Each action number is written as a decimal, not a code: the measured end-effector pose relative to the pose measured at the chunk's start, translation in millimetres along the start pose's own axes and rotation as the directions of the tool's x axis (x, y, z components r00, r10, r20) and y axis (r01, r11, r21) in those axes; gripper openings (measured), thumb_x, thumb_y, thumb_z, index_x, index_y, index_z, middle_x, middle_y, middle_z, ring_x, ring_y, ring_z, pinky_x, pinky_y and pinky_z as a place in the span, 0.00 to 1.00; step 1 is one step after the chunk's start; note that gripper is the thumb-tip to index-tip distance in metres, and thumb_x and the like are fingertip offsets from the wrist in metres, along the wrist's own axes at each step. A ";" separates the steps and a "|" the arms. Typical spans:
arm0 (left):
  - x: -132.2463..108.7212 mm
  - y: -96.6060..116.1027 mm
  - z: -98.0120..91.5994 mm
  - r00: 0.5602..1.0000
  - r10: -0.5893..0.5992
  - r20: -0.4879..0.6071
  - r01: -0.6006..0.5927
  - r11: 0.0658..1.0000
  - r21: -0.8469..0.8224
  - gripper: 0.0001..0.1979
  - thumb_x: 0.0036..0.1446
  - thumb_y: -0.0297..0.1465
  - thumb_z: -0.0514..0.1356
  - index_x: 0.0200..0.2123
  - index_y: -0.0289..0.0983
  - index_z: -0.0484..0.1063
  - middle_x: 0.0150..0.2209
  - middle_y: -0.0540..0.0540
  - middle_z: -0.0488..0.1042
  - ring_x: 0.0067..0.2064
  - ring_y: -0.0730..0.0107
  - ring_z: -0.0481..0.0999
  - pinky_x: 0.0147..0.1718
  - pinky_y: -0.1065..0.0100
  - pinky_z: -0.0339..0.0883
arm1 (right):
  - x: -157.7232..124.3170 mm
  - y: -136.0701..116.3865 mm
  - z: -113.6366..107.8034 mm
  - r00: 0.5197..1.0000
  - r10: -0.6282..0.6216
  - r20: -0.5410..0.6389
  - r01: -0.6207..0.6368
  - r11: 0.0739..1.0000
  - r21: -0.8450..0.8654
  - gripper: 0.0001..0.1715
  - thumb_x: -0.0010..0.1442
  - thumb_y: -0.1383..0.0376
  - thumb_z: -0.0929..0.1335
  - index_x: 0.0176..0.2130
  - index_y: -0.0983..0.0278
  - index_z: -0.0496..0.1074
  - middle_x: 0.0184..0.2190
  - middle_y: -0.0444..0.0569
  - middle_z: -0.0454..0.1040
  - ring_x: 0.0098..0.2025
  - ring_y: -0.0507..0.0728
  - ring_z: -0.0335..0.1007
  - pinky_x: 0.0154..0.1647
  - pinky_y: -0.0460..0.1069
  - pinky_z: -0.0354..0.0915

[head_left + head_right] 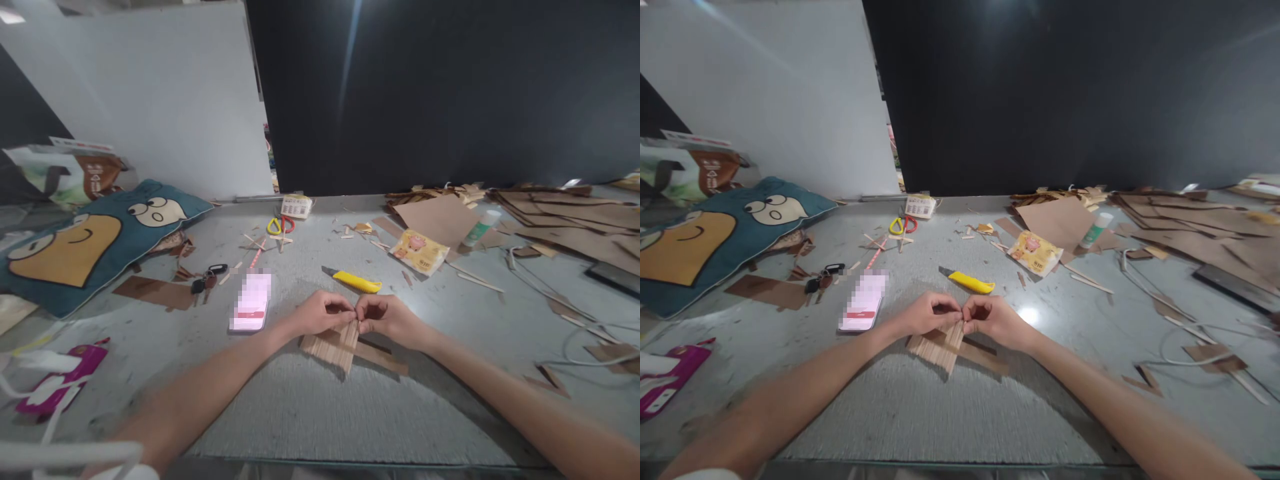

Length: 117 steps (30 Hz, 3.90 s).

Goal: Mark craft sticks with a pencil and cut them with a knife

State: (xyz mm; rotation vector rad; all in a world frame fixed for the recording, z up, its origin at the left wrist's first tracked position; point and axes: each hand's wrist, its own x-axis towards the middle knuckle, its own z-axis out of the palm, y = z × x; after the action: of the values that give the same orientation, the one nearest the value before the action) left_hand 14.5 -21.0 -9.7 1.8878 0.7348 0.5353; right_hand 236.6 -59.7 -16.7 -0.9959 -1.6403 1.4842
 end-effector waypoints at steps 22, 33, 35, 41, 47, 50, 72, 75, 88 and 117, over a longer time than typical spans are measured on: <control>2.2 4.3 -6.8 0.988 0.013 0.155 -0.018 0.999 0.028 0.11 0.60 0.37 0.66 0.40 0.36 0.83 0.36 0.48 0.82 0.37 0.68 0.77 0.38 0.70 0.65 | 4.9 2.4 -3.8 0.999 0.026 0.020 -0.024 0.997 -0.078 0.22 0.49 0.50 0.80 0.28 0.61 0.71 0.25 0.41 0.71 0.29 0.53 0.65 0.32 0.49 0.63; 3.3 3.8 -3.9 0.995 0.024 0.101 -0.017 0.998 -0.064 0.14 0.62 0.42 0.65 0.41 0.37 0.76 0.39 0.46 0.80 0.41 0.65 0.77 0.42 0.68 0.67 | 3.1 -5.2 -5.5 0.995 -0.046 -0.087 0.039 0.996 -0.080 0.30 0.58 0.37 0.73 0.36 0.60 0.70 0.28 0.42 0.69 0.29 0.54 0.66 0.33 0.50 0.66; 4.1 1.3 -2.5 0.998 -0.001 0.059 0.007 0.994 -0.108 0.14 0.62 0.43 0.66 0.40 0.37 0.75 0.38 0.46 0.80 0.40 0.66 0.77 0.41 0.67 0.67 | -1.0 -13.3 -7.2 0.985 -0.083 -0.153 0.069 0.993 -0.098 0.31 0.60 0.36 0.72 0.39 0.60 0.71 0.28 0.43 0.69 0.30 0.54 0.67 0.34 0.50 0.67; 2.8 1.7 -4.6 0.998 -0.054 0.020 0.057 0.976 -0.211 0.17 0.62 0.44 0.67 0.42 0.38 0.72 0.37 0.48 0.77 0.39 0.68 0.77 0.39 0.68 0.67 | -12.3 -29.1 -14.8 0.990 -0.130 -0.063 0.116 0.976 -0.183 0.31 0.63 0.37 0.69 0.44 0.60 0.74 0.38 0.50 0.75 0.39 0.58 0.72 0.40 0.52 0.71; 0.9 5.1 -4.9 0.999 -0.040 0.031 0.046 0.974 -0.220 0.18 0.65 0.45 0.65 0.48 0.38 0.74 0.41 0.44 0.79 0.42 0.64 0.78 0.41 0.66 0.67 | -8.1 -11.0 -6.7 0.994 -0.100 -0.035 0.088 0.961 -0.263 0.21 0.64 0.44 0.72 0.41 0.58 0.75 0.33 0.47 0.76 0.31 0.56 0.72 0.34 0.52 0.71; 0.8 5.5 -2.5 1.000 -0.024 0.018 0.026 0.989 -0.149 0.17 0.65 0.44 0.64 0.46 0.37 0.74 0.42 0.43 0.79 0.41 0.64 0.77 0.41 0.66 0.67 | -5.8 -5.2 -3.5 0.993 -0.093 -0.073 0.068 0.956 -0.286 0.18 0.68 0.48 0.69 0.37 0.58 0.73 0.29 0.46 0.74 0.28 0.56 0.72 0.33 0.53 0.72; 5.4 -1.8 3.9 1.000 0.029 -0.001 -0.028 0.992 0.119 0.09 0.69 0.35 0.55 0.44 0.37 0.73 0.45 0.42 0.79 0.48 0.59 0.78 0.48 0.63 0.69 | -14.9 -10.9 6.3 0.902 -0.361 0.237 0.405 0.517 -0.754 0.08 0.69 0.74 0.66 0.41 0.60 0.69 0.52 0.56 0.67 0.56 0.64 0.67 0.57 0.64 0.72; 4.7 -0.6 3.2 1.000 0.022 0.005 -0.023 0.991 0.134 0.10 0.69 0.35 0.55 0.44 0.37 0.72 0.45 0.42 0.79 0.48 0.60 0.78 0.47 0.63 0.69 | -15.4 -11.7 7.1 0.894 -0.371 0.250 0.419 0.499 -0.759 0.09 0.69 0.74 0.66 0.40 0.60 0.70 0.51 0.55 0.68 0.55 0.64 0.67 0.56 0.64 0.72; 2.3 4.8 1.5 1.000 -0.001 -0.005 0.002 0.987 0.160 0.13 0.71 0.41 0.55 0.47 0.38 0.74 0.49 0.42 0.80 0.50 0.59 0.78 0.50 0.63 0.69 | -13.8 -23.8 -17.4 0.919 -0.373 0.129 0.366 0.684 -0.630 0.10 0.74 0.58 0.66 0.43 0.59 0.73 0.45 0.54 0.73 0.47 0.60 0.75 0.47 0.55 0.74; 5.5 -4.2 6.4 0.998 0.031 -0.064 -0.035 0.997 -0.074 0.10 0.67 0.38 0.62 0.47 0.39 0.71 0.51 0.40 0.78 0.53 0.59 0.79 0.53 0.61 0.70 | -4.0 -7.2 -12.9 0.978 -0.204 0.035 0.190 0.816 -0.547 0.19 0.70 0.53 0.67 0.32 0.59 0.78 0.45 0.52 0.75 0.48 0.61 0.73 0.53 0.57 0.69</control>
State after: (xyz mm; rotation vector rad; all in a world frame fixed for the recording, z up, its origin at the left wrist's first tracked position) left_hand 21.6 -20.0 -16.0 1.8228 0.7152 0.6368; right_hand 249.3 -57.7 -8.2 -1.0882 -2.1390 0.8637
